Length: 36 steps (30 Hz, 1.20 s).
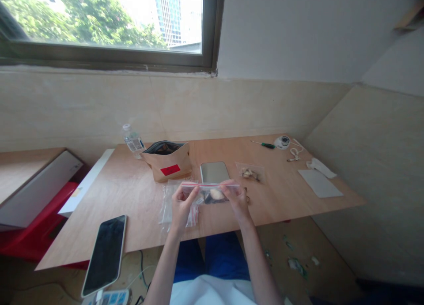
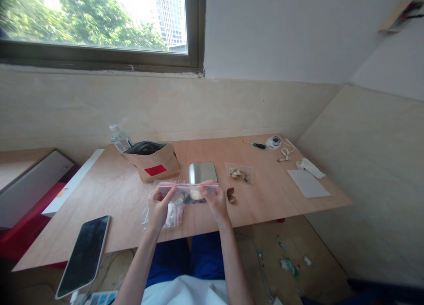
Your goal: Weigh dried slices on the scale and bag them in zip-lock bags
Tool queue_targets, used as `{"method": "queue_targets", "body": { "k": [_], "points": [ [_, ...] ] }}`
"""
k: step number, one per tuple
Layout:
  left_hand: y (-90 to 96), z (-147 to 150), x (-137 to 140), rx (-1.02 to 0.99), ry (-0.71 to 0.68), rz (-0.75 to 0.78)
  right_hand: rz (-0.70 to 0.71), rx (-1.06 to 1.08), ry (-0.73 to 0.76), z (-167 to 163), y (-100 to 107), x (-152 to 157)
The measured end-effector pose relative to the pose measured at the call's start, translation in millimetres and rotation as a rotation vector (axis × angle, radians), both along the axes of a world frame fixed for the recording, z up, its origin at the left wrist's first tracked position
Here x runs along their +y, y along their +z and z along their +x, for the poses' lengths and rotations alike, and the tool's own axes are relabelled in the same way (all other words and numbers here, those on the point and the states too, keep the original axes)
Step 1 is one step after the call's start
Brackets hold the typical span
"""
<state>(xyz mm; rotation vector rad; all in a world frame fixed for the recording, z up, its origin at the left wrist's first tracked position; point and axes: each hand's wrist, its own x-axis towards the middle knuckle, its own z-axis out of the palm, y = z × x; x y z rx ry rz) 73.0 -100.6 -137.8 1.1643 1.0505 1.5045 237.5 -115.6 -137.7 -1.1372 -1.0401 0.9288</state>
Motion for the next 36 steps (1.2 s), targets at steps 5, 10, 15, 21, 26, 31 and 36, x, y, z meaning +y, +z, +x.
{"method": "queue_targets", "body": {
  "k": [5, 10, 15, 21, 26, 31, 36],
  "points": [
    [-0.4, -5, -1, 0.084, -0.093, 0.001, -0.07, 0.012, 0.214, 2, -5, -4],
    [2.8, -6, -3, 0.083, -0.146, -0.019, -0.042, -0.031, 0.185, -3, -5, -3],
    [1.1, -4, -3, 0.087, -0.102, -0.064, 0.013, -0.047, 0.162, -4, -3, -4],
    [-0.1, 0, -4, 0.063, -0.035, -0.07, 0.021, -0.061, 0.121, -7, -1, -3],
    [1.5, -3, -4, 0.08, -0.137, -0.066, -0.007, -0.045, 0.155, -8, 0, -2],
    [4.4, -3, -3, 0.125, -0.155, -0.017, -0.035, -0.005, 0.199, -14, 1, -2],
    [6.1, 0, -3, 0.187, -0.139, 0.041, -0.012, -0.028, 0.15, -19, 0, -1]
  ]
}}
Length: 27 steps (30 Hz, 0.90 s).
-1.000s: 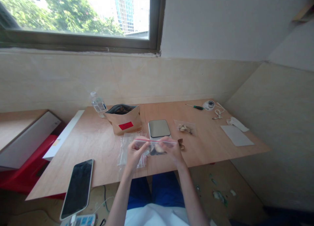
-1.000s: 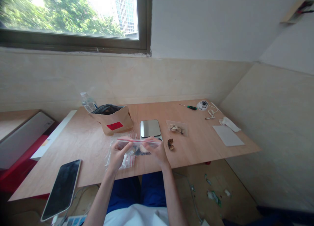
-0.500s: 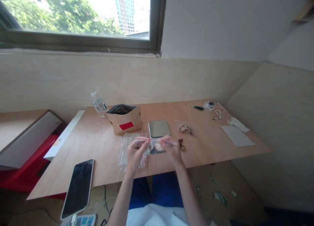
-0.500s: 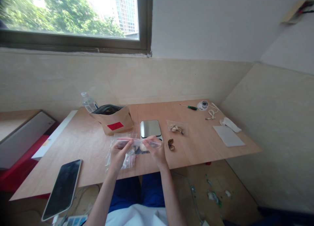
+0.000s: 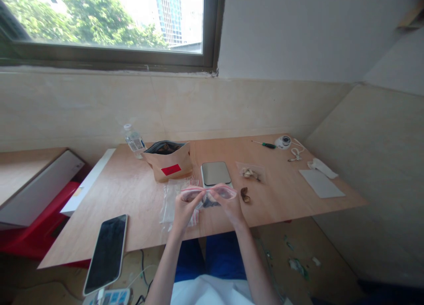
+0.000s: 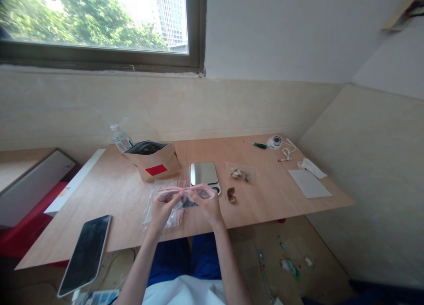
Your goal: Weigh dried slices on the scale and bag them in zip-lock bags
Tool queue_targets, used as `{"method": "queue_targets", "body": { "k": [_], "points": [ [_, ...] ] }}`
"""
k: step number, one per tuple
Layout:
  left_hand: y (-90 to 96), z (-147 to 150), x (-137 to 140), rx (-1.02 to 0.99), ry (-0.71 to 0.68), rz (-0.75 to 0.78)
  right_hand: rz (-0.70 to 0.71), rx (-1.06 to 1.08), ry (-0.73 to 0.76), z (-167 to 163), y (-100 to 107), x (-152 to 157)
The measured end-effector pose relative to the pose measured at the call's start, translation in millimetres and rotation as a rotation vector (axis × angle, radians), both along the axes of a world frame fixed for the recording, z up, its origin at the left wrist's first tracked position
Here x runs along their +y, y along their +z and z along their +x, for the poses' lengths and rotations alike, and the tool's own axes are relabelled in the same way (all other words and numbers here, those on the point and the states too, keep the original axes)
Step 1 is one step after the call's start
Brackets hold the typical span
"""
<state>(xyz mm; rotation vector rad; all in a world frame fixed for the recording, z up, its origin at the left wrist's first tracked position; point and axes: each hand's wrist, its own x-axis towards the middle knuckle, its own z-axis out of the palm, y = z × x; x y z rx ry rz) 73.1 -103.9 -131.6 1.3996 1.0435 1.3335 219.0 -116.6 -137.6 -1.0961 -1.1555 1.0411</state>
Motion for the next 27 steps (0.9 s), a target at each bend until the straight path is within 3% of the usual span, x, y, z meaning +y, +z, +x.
{"method": "queue_targets", "body": {
  "k": [8, 15, 23, 27],
  "points": [
    [-1.3, 5, -3, -0.021, 0.06, -0.04, 0.076, -0.059, -0.138, -8, 2, 1],
    [-6.0, 5, 1, -0.003, 0.066, -0.016, 0.031, -0.033, -0.099, -10, 6, 2],
    [-3.7, 13, -1, 0.023, 0.086, 0.017, 0.063, -0.012, -0.225, -18, 0, 3],
    [-2.1, 12, -1, -0.05, 0.119, -0.034, 0.048, -0.033, -0.142, -14, 4, 1]
  ]
}}
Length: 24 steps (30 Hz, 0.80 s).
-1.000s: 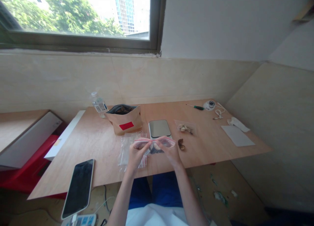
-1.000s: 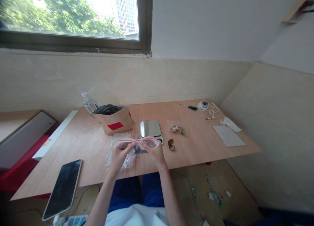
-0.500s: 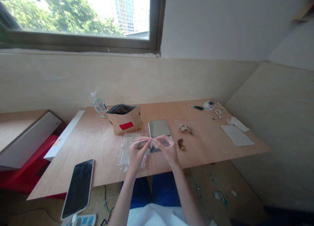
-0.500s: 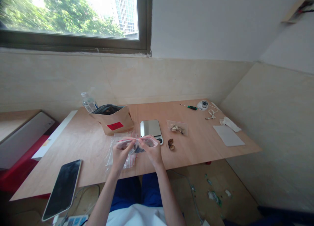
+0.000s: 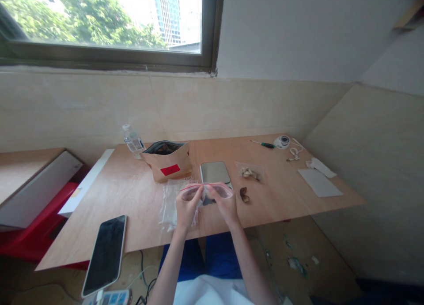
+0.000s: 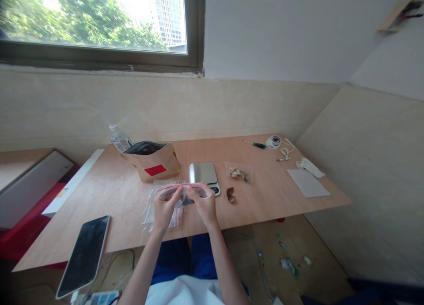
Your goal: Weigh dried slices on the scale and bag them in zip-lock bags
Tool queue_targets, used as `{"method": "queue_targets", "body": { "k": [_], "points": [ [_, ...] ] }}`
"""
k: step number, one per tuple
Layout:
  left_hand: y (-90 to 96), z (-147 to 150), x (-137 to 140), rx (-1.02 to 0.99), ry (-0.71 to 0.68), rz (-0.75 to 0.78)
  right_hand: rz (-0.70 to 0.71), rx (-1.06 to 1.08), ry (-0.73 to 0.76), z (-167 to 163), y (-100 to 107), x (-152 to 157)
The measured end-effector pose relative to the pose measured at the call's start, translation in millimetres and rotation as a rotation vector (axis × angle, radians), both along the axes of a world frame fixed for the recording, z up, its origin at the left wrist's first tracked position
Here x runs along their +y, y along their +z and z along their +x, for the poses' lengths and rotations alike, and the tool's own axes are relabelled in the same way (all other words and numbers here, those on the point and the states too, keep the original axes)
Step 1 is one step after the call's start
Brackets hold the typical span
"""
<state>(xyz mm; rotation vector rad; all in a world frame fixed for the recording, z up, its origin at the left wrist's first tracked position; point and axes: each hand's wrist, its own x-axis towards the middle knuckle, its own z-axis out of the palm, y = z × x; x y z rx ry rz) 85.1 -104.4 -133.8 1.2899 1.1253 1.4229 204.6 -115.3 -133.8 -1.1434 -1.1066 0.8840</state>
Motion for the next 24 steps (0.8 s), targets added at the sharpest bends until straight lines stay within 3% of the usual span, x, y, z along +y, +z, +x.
{"method": "queue_targets", "body": {
  "k": [6, 10, 14, 20, 24],
  "points": [
    [-7.4, -1, 4, -0.173, -0.068, -0.18, -0.065, -0.023, -0.032, 9, 0, -1],
    [-11.6, 1, 8, -0.307, -0.009, -0.259, -0.094, -0.017, 0.023, 14, -4, -1],
    [-15.7, 1, 10, -0.311, 0.005, -0.345, -0.141, 0.01, 0.061, 25, -9, -1],
    [-18.9, 2, 9, -0.25, -0.148, -0.336, -0.186, 0.003, -0.081, 57, -11, 9],
    [-19.2, -10, 11, -0.12, -0.082, -0.242, -0.16, -0.053, -0.374, 123, -12, 39]
  ]
}}
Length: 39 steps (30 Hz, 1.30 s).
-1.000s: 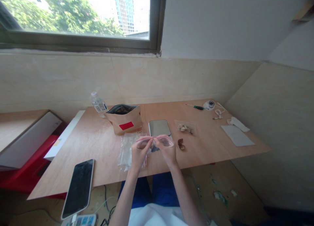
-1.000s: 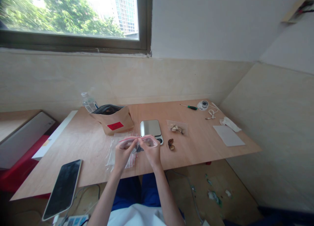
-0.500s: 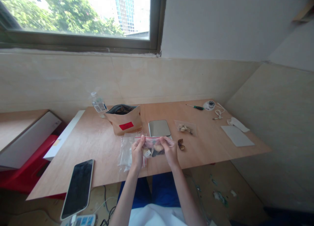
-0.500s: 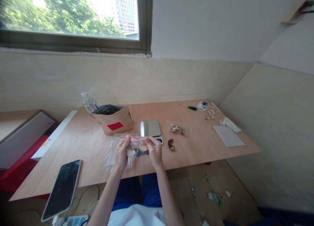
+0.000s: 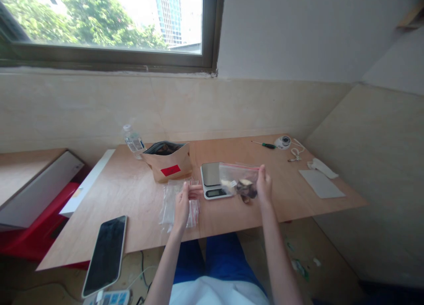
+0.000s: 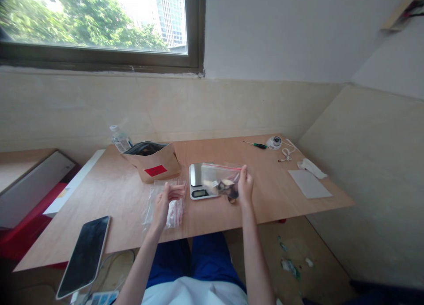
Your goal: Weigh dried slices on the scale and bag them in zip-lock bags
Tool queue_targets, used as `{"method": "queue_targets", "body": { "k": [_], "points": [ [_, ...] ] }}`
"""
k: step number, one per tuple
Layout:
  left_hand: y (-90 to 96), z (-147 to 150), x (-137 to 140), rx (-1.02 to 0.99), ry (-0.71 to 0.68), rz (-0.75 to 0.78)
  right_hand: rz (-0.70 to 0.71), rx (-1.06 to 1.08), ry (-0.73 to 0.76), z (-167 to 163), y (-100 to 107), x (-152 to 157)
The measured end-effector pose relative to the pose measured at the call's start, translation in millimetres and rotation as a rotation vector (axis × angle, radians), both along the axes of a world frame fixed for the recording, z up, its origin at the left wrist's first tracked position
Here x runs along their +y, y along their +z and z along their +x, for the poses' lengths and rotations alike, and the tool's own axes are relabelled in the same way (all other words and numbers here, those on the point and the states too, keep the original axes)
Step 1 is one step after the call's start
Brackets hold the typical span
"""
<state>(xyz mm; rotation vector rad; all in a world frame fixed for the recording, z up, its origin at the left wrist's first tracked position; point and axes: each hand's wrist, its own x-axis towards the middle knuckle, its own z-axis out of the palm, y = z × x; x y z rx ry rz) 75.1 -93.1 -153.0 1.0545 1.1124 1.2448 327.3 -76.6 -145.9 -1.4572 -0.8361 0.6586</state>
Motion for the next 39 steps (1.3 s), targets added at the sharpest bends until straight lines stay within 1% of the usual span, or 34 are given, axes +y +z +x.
{"method": "queue_targets", "body": {
  "k": [3, 5, 6, 8, 9, 11, 12, 13, 15, 16, 18, 20, 22, 24, 27, 29, 31, 34, 36, 38, 39],
  "points": [
    [-2.8, -7, 1, 0.097, 0.044, 0.013, -0.024, -0.234, -0.141, 58, -6, 29],
    [-5.3, -7, -1, 0.117, 0.023, 0.01, -0.116, -0.36, -0.188, 83, -14, 43],
    [-6.5, -5, -1, 0.128, 0.002, 0.01, -0.156, -0.415, -0.221, 90, -19, 47],
    [-8.8, -2, -3, 0.162, -0.045, 0.018, -0.202, -0.494, -0.318, 92, -32, 46],
    [-10.0, -2, -3, 0.182, -0.068, 0.022, -0.202, -0.529, -0.398, 87, -39, 43],
    [-12.5, -2, -2, 0.218, -0.095, 0.029, -0.175, -0.604, -0.549, 72, -54, 30],
    [-13.7, -2, -1, 0.232, -0.097, 0.032, -0.152, -0.654, -0.6, 62, -61, 22],
    [-14.9, -4, 0, 0.242, -0.095, 0.034, -0.124, -0.707, -0.592, 53, -69, 15],
    [-16.4, -6, 3, 0.255, -0.082, 0.041, -0.085, -0.791, -0.478, 37, -83, 7],
    [-16.7, -7, 4, 0.259, -0.078, 0.046, -0.083, -0.813, -0.412, 32, -89, 6],
    [-16.2, -9, 5, 0.27, -0.079, 0.051, -0.136, -0.808, -0.347, 27, -97, 12],
    [-15.2, -10, 5, 0.286, -0.08, 0.053, -0.23, -0.773, -0.326, 31, -98, 25],
    [-14.5, -12, 3, 0.31, -0.069, 0.059, -0.295, -0.756, -0.296, 37, -95, 37],
    [-13.5, -15, 1, 0.338, -0.034, 0.071, -0.283, -0.78, -0.272, 40, -90, 42],
    [-7.2, -23, 2, 0.394, 0.099, 0.126, -0.18, -0.839, -0.27, 32, -90, 28],
    [4.1, -30, 7, 0.454, 0.249, 0.215, -0.122, -0.875, -0.22, 20, -98, 7],
    [22.6, -39, 15, 0.536, 0.438, 0.335, -0.094, -0.898, -0.113, 8, -109, -15],
    [58.4, -52, 38, 0.644, 0.728, 0.498, -0.088, -0.874, 0.002, -2, -121, -37],
    [80.2, -60, 58, 0.695, 0.857, 0.548, -0.056, -0.809, 0.026, -4, -119, -38],
    [94.3, -67, 79, 0.755, 0.897, 0.556, 0.024, -0.733, 0.037, -7, -108, -27],
    [97.8, -70, 88, 0.784, 0.902, 0.538, 0.073, -0.7, 0.047, -9, -101, -19]
  ]
}}
